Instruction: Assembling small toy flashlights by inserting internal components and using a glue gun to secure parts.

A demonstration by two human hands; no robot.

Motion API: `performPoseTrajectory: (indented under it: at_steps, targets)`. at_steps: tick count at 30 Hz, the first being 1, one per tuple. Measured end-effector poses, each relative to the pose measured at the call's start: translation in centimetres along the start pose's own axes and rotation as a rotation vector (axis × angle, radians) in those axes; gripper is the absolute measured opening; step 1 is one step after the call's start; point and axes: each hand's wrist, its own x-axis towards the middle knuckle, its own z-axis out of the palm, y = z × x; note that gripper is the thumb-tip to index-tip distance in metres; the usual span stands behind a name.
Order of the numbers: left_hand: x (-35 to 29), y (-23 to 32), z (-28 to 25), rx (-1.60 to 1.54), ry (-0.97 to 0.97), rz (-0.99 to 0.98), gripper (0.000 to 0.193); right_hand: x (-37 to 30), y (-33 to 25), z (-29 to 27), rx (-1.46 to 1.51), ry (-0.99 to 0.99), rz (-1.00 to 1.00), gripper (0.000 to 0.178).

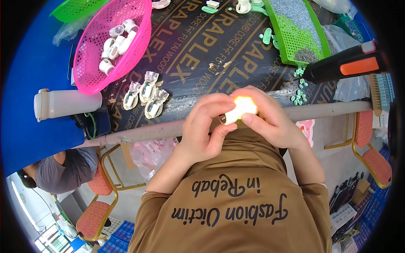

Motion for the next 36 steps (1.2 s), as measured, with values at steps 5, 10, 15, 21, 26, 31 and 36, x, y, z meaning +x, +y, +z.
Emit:
performPoseTrajectory:
  at_steps: [5,10,15,21,26,31,36]
  targets:
    - [0.74,0.28,-0.30,0.145,0.001,0.062,0.033,0.11,-0.01,-0.13,0.031,0.031,-0.034,0.026]
    - [0.22,0.31,-0.10,0.141,0.005,0.003,0.035,0.06,0.15,-0.09,0.036,0.038,-0.042,0.025]
    - [0.06,0.37,0.00,0.084,0.017,-0.074,0.037,0.12,0.13,-0.13,0.040,0.039,-0.050,0.025]
    - [0.23,0.35,-0.08,0.119,0.004,-0.039,0.036,0.09,0.25,-0.13,0.044,0.053,-0.068,0.025]
    - [0.48,0.58,-0.18,0.083,-0.001,-0.025,0.034,-0.07,0.05,0.05,0.101,0.072,0.006,0.026]
    - [0.61,0.36,-0.23,0.070,0.006,-0.015,0.033,-0.23,0.18,0.30,0.174,0.096,0.028,0.026]
    - [0.61,0.16,-0.11,0.042,0.012,-0.007,0.033,-0.26,0.35,0.39,0.148,0.116,-0.001,0.026]
